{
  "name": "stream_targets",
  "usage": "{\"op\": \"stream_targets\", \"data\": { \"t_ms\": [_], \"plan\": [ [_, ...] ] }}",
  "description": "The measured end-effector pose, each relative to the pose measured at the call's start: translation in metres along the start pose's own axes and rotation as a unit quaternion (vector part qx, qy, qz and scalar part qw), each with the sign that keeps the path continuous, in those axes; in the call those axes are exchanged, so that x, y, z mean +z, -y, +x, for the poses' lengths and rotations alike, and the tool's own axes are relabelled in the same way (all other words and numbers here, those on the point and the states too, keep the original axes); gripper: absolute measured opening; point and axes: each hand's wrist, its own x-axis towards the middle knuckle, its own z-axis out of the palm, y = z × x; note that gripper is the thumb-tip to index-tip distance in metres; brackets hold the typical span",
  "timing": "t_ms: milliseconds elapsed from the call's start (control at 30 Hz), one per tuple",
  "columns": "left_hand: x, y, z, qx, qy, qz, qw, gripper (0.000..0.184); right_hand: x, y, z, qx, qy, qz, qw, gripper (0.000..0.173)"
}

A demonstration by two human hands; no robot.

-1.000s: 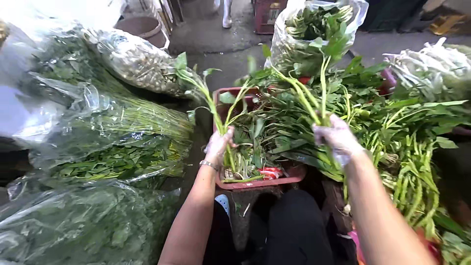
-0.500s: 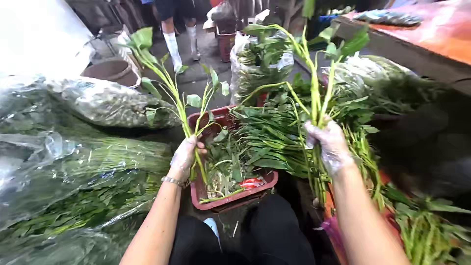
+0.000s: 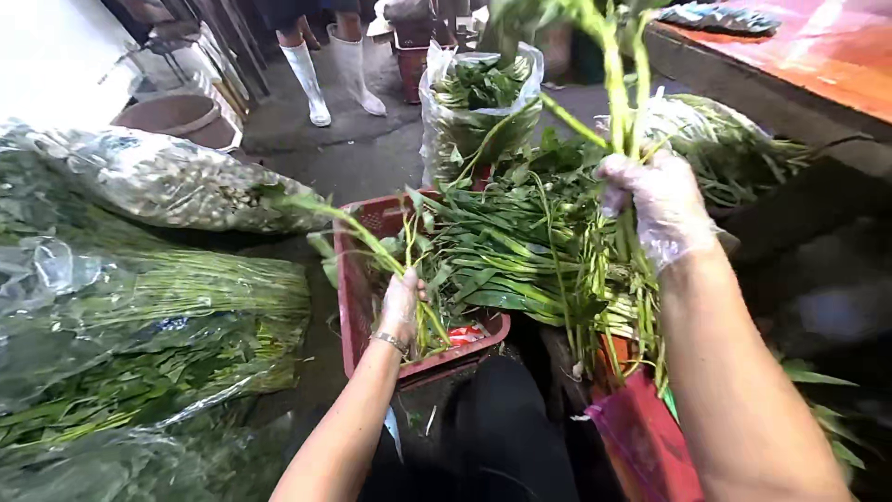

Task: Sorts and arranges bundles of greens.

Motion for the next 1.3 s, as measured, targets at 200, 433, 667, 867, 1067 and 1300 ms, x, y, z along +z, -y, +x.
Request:
{"op": "stream_targets", "data": {
  "t_ms": [200,433,667,867,1067,1300],
  "plan": [
    [0.093,-0.003,-0.025,0.042,0.112,0.093,0.988,0.032,-0.014,0.006,-0.017,-0.119,-0.071,0.063,0.988,0.039],
    [0.154,0.06,0.007,0.024,0.231,0.491,0.84,0.067,0.001,-0.062,-0.086,0.059,-0.14,0.06,0.987,0.044],
    [0.15,0.007,-0.017,0.06,0.218,0.722,0.653,0.065,-0.003,-0.116,-0.124,0.172,-0.144,0.057,0.973,0.042],
    [0.166,0.022,-0.006,0.157,0.242,0.395,0.872,0.054,-0.004,-0.131,-0.138,0.15,-0.113,0.002,0.982,0.044],
    [0.199,0.02,-0.032,-0.004,0.281,0.06,0.958,0.034,-0.017,-0.144,-0.148,0.087,-0.148,-0.035,0.985,0.041],
    [0.148,-0.027,-0.027,0.204,0.23,-0.089,0.948,0.035,-0.043,-0.095,-0.12,0.065,-0.177,-0.009,0.982,0.038]
  ]
}}
